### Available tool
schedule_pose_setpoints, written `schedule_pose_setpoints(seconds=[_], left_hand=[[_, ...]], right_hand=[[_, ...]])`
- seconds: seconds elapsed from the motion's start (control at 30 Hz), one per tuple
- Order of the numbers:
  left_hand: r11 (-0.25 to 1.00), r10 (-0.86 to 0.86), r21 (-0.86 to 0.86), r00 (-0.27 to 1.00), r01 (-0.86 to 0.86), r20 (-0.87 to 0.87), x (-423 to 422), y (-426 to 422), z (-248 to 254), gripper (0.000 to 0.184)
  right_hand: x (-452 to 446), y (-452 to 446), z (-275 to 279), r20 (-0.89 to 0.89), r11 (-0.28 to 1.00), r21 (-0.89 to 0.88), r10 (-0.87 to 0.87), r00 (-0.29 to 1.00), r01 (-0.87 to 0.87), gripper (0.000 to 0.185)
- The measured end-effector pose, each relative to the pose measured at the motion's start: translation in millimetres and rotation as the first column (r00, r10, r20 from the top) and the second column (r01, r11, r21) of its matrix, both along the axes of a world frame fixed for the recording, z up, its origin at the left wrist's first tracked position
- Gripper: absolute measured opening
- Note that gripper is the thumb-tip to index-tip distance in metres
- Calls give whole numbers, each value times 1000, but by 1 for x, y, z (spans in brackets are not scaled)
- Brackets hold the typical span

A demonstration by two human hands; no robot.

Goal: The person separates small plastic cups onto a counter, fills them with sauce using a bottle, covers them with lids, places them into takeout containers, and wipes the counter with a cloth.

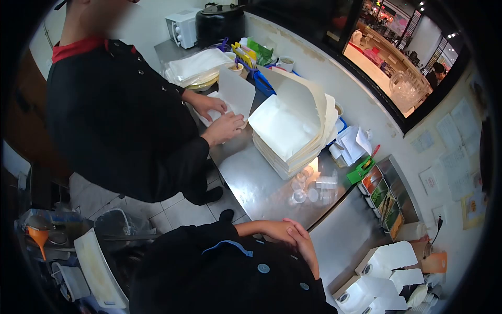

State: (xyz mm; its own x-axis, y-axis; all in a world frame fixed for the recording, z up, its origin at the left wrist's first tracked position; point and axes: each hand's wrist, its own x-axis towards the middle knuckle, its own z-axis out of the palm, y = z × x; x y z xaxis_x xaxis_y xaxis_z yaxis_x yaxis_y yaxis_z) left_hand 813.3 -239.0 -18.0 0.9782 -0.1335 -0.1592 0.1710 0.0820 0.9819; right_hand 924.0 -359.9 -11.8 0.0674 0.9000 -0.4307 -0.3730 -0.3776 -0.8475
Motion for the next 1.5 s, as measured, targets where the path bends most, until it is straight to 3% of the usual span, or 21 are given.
schedule_pose_setpoints(seconds=[0.07,0.2,0.3,0.4,0.5,0.6,0.7,0.8,0.9,1.0,1.1,1.2,1.3,1.37,1.43,1.47,1.5], left_hand=[[987,-12,-157,998,21,57,10,2,-26,21],[992,-76,-105,994,68,-73,1,26,-10,20],[996,-18,-87,1000,18,4,-8,34,-29,20],[993,-98,-60,995,97,-5,-12,49,-21,18],[991,-104,-88,994,105,14,-10,57,-7,19],[996,-76,-30,994,78,81,-6,54,-17,20],[996,-93,12,988,93,119,2,52,-30,21],[977,-74,212,969,23,234,-3,58,2,24],[891,-110,447,920,-77,376,-1,62,-7,31],[881,-69,426,832,-208,550,-1,61,-7,55],[759,111,457,784,-464,611,-9,63,12,80],[917,110,296,881,-269,459,-13,59,27,90],[996,-89,37,950,81,298,-16,55,52,91],[971,-240,92,893,222,381,-9,56,48,81],[899,-347,418,798,133,493,-11,59,39,79],[915,-305,384,832,121,464,-9,56,31,78],[931,-261,350,863,106,432,-8,50,23,76]], right_hand=[[-2,5,7,-72,997,-9,-81,994,80,40],[-16,17,-1,-190,988,-7,-154,970,156,42],[-29,29,-3,-78,986,35,-161,984,164,42],[-31,38,-17,-31,981,65,-182,983,184,42],[-35,46,5,-83,977,33,-206,975,209,42],[-32,44,-2,1,973,82,-215,977,214,42],[-34,44,0,-41,958,84,-273,961,275,42],[-27,43,-4,140,958,104,-280,950,267,46],[-23,43,0,278,958,144,-281,918,249,57],[-24,44,2,300,883,353,-421,856,310,72],[-25,49,-5,260,833,395,-506,822,388,82],[-37,50,18,10,789,373,-529,849,487,83],[-38,50,23,66,867,471,-216,974,161,76],[-35,51,29,141,862,506,-53,989,-26,65],[-17,52,31,276,817,534,74,958,-217,53],[-19,55,21,256,805,569,21,967,-168,37],[-22,54,20,255,857,504,-26,966,-110,36]])
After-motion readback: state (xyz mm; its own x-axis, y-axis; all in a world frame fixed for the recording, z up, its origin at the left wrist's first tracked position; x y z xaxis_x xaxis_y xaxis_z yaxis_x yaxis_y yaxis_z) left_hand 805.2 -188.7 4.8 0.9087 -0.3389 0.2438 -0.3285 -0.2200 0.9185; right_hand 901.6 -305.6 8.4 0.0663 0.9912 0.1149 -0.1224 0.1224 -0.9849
